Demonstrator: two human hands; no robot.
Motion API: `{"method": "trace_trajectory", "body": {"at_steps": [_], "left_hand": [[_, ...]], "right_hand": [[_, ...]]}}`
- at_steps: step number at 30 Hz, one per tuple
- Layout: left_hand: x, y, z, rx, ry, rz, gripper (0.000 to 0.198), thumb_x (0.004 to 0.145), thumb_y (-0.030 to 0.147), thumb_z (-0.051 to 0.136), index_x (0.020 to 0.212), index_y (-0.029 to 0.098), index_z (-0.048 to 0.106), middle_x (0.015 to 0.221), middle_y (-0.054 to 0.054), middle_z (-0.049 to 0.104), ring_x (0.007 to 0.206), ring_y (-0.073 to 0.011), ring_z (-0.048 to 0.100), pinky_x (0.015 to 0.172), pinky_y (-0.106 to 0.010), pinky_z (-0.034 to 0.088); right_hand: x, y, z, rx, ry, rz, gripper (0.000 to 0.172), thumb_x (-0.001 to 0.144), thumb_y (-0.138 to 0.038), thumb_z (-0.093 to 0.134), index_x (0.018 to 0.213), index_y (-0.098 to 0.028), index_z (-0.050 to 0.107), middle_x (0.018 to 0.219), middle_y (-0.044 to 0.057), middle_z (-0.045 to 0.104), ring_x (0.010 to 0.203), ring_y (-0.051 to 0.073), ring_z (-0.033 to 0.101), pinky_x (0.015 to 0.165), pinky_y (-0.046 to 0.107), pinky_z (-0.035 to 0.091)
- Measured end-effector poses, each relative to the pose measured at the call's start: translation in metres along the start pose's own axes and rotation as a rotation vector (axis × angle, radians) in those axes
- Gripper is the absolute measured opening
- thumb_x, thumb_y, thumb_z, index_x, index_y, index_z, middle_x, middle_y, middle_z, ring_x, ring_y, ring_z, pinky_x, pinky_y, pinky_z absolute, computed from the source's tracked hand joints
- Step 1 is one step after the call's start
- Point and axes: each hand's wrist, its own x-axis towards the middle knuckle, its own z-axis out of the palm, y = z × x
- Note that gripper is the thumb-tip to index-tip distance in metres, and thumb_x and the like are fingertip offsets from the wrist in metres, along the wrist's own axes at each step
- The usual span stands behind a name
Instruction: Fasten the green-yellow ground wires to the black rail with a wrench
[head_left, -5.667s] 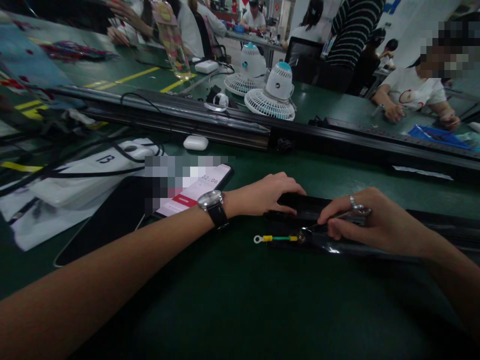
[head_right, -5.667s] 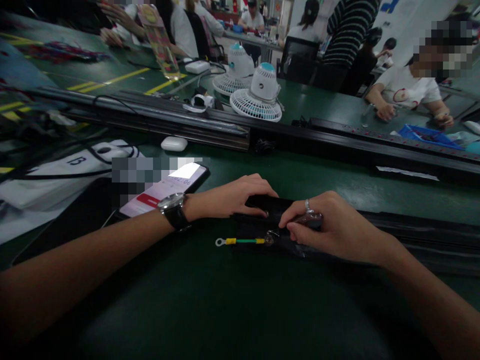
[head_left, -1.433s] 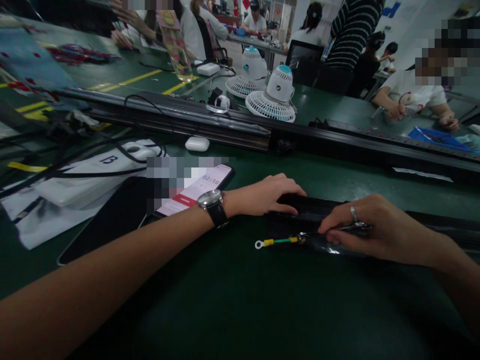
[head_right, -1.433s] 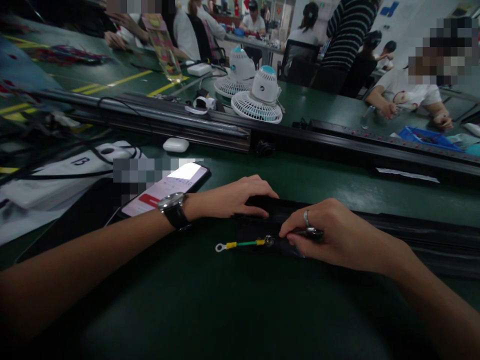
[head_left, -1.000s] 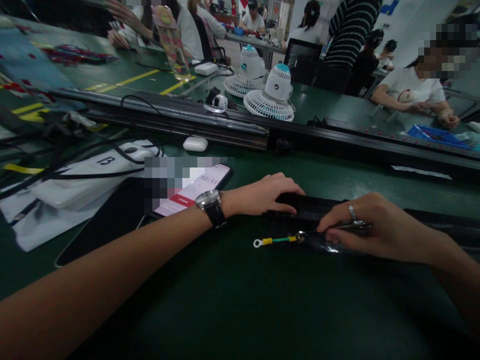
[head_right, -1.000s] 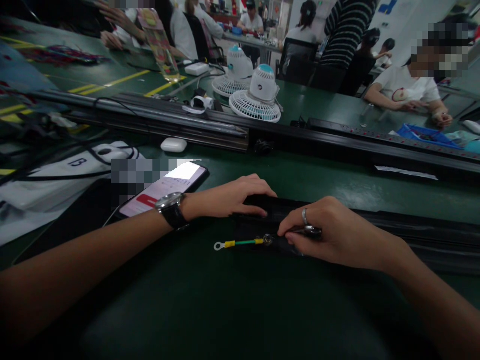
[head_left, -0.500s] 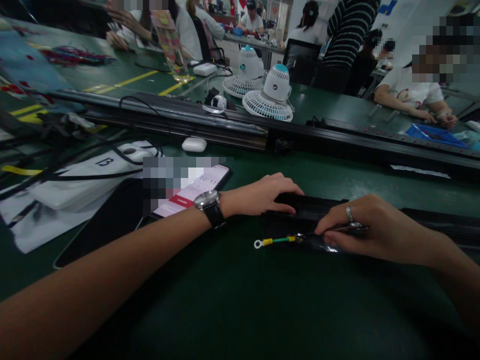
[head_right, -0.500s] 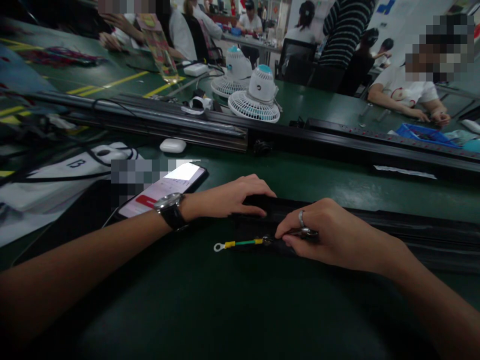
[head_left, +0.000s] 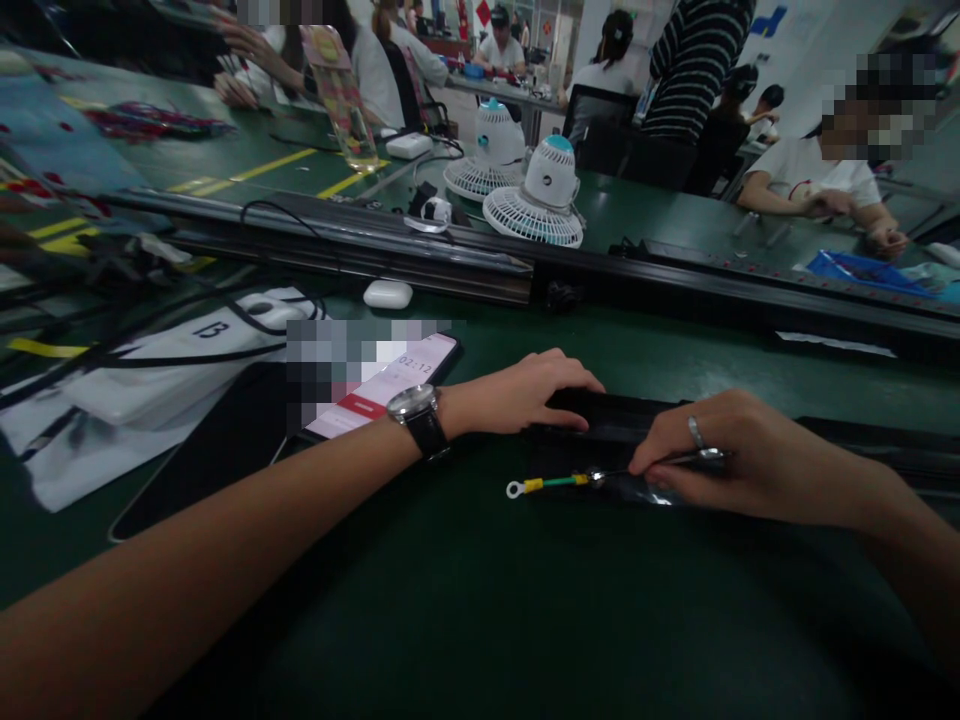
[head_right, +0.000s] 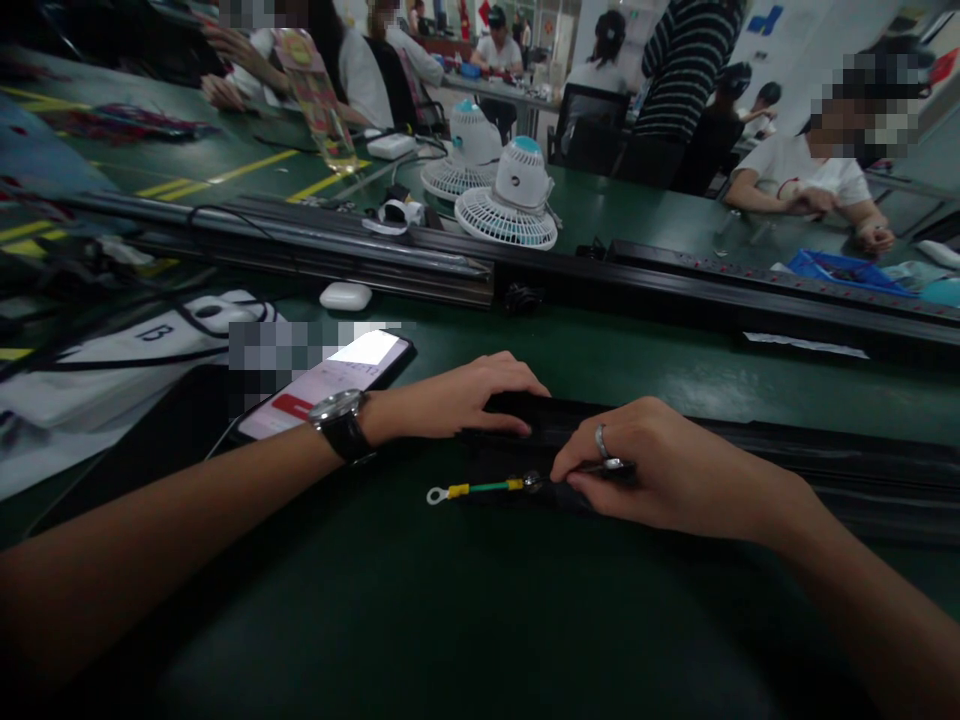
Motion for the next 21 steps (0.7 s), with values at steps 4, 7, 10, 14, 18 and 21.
{"method": "trace_trajectory", "body": {"at_steps": [4, 7, 10, 14, 18, 21], "left_hand": [[-0.0001, -0.0008, 0.0, 0.0, 0.007, 0.01, 0.036, 0.096, 0.036, 0.065, 0.131, 0.027, 0.061, 0.127, -0.004, 0.064, 0.115, -0.0236, 0.053, 0.099, -0.038, 0.039], [-0.0003, -0.0009, -0.0002, -0.003, 0.001, 0.012, 0.036, 0.096, 0.037, 0.065, 0.131, 0.027, 0.061, 0.128, -0.004, 0.063, 0.116, -0.0236, 0.052, 0.099, -0.038, 0.039], [-0.0004, -0.001, -0.0003, -0.008, 0.001, 0.013, 0.036, 0.096, 0.038, 0.064, 0.131, 0.027, 0.061, 0.128, -0.004, 0.063, 0.117, -0.0237, 0.052, 0.099, -0.039, 0.039], [-0.0007, -0.0014, -0.0001, -0.006, 0.0, 0.013, 0.037, 0.096, 0.038, 0.064, 0.131, 0.027, 0.061, 0.129, -0.004, 0.063, 0.117, -0.0238, 0.052, 0.1, -0.038, 0.039], [-0.0012, -0.001, 0.0001, 0.002, -0.005, 0.005, 0.037, 0.097, 0.039, 0.063, 0.132, 0.027, 0.06, 0.129, -0.004, 0.063, 0.116, -0.0234, 0.052, 0.1, -0.037, 0.038], [-0.0012, -0.0003, 0.0002, 0.013, -0.007, 0.006, 0.037, 0.097, 0.039, 0.064, 0.132, 0.027, 0.06, 0.128, -0.004, 0.063, 0.116, -0.0236, 0.052, 0.1, -0.037, 0.038]], "right_hand": [[-0.0003, 0.0006, -0.0008, 0.03, -0.022, 0.008, 0.019, 0.094, -0.014, 0.063, 0.107, -0.024, 0.073, 0.1, -0.002, 0.075, 0.087, 0.012, 0.07, 0.078, 0.023, 0.051], [-0.0009, 0.0016, -0.0006, 0.036, -0.03, 0.006, 0.021, 0.092, -0.012, 0.063, 0.106, -0.024, 0.073, 0.101, -0.001, 0.074, 0.086, 0.013, 0.069, 0.077, 0.024, 0.052], [-0.0009, 0.0029, -0.0006, 0.037, -0.038, 0.002, 0.022, 0.091, -0.011, 0.063, 0.106, -0.024, 0.073, 0.102, -0.001, 0.074, 0.088, 0.014, 0.069, 0.079, 0.025, 0.052], [-0.0009, 0.0036, -0.0015, 0.033, -0.04, 0.009, 0.023, 0.09, -0.01, 0.063, 0.106, -0.023, 0.072, 0.103, 0.0, 0.074, 0.088, 0.014, 0.069, 0.079, 0.026, 0.052], [-0.0007, 0.0023, -0.0022, 0.027, -0.055, 0.016, 0.025, 0.09, -0.009, 0.062, 0.107, -0.023, 0.073, 0.103, 0.0, 0.074, 0.088, 0.014, 0.069, 0.079, 0.025, 0.052], [-0.0002, 0.0013, -0.0032, 0.032, -0.068, 0.023, 0.026, 0.089, -0.008, 0.061, 0.107, -0.022, 0.073, 0.102, 0.0, 0.074, 0.087, 0.014, 0.069, 0.077, 0.025, 0.052]]}}
